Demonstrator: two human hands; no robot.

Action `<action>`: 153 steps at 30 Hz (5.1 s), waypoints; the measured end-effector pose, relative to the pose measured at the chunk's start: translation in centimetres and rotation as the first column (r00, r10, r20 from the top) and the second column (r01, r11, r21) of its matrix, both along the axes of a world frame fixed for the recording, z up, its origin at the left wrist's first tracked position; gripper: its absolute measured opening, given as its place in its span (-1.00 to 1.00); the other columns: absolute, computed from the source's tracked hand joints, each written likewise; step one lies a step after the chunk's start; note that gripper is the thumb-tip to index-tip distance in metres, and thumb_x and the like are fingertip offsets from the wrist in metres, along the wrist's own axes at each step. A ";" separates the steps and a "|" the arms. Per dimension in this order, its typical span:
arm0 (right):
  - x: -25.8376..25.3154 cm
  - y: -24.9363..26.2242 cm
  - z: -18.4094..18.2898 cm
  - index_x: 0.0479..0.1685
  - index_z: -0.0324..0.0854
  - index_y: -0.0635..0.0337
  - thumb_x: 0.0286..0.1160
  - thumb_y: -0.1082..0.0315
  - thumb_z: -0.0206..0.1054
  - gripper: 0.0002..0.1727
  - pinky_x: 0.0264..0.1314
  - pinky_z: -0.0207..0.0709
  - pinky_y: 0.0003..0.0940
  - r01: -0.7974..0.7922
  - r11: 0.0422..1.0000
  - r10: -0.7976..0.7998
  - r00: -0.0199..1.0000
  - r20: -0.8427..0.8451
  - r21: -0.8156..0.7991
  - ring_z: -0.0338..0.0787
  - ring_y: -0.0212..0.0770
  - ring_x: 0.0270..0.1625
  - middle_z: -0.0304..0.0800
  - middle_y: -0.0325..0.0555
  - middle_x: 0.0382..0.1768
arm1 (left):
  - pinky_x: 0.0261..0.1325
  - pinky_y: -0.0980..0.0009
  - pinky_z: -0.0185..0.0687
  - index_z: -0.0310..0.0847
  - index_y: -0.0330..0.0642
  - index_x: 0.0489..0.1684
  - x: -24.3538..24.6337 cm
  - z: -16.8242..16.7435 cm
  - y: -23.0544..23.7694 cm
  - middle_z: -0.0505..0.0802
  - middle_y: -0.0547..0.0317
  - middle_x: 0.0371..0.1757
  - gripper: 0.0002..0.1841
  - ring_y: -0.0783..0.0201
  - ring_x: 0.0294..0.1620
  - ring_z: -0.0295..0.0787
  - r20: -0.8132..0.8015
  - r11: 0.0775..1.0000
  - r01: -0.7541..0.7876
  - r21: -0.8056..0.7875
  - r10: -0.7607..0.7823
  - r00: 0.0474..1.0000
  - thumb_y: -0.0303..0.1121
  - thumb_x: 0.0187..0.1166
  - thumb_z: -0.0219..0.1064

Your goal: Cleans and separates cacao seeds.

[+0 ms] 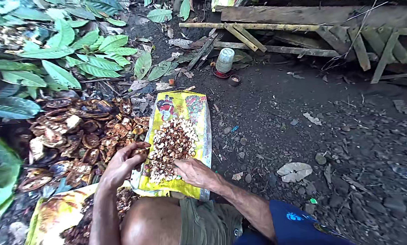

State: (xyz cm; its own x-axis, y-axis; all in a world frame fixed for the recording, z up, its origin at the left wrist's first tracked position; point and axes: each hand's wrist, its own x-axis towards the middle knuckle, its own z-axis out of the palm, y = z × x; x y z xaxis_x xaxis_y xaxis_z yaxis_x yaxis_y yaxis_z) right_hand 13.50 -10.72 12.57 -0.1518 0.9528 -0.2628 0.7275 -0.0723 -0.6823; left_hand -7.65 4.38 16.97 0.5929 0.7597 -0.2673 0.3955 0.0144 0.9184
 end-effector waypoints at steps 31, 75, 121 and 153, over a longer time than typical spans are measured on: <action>2.3 -3.3 0.5 0.11 0.71 0.16 0.87 0.10 0.01 -0.59 -0.08 0.68 -0.06 0.305 0.951 -0.303 0.951 -0.059 0.041 0.83 -0.12 -0.26 0.78 -0.03 -0.34 | -0.56 0.33 0.69 0.63 -0.29 0.12 9.3 -2.0 -4.2 0.85 -0.05 -0.35 -0.46 0.19 -0.58 0.74 0.390 0.703 -0.522 -0.483 0.707 0.591 0.08 0.84 -0.01; 2.5 -2.2 2.3 0.11 0.75 0.12 0.81 0.17 0.13 -0.69 -0.36 0.60 -0.16 0.184 0.904 -0.212 0.977 0.032 0.387 0.70 -0.22 -0.51 0.71 -0.14 -0.51 | -0.61 0.41 0.61 0.26 -0.12 0.70 7.3 -2.1 -6.6 0.80 -0.20 0.25 -0.46 0.20 -0.48 0.76 0.766 0.892 -0.276 -0.357 0.449 0.460 -0.31 0.80 -0.35; 3.0 1.0 1.7 0.08 0.70 0.19 0.82 0.24 0.14 -0.73 -0.35 0.66 0.05 -0.047 0.833 -0.089 0.972 0.217 0.551 0.82 0.03 -0.40 0.78 0.04 -0.43 | -0.54 0.39 0.64 0.43 -0.12 0.37 7.3 -2.8 -7.2 0.73 0.12 -0.20 -0.28 0.29 -0.50 0.64 0.756 0.935 -0.320 -0.152 0.318 0.572 0.36 0.58 0.09; 2.7 0.3 -1.2 0.09 0.70 0.24 0.83 0.18 0.05 -0.63 -0.15 0.69 0.10 0.080 0.928 -0.123 0.988 0.097 0.365 0.87 0.08 -0.29 0.81 0.08 -0.40 | -0.34 0.18 0.61 0.53 0.03 0.42 7.2 -1.7 -8.4 0.77 0.05 -0.14 -0.65 0.20 -0.40 0.65 0.241 0.849 -0.465 0.252 0.410 0.879 -0.09 0.83 0.10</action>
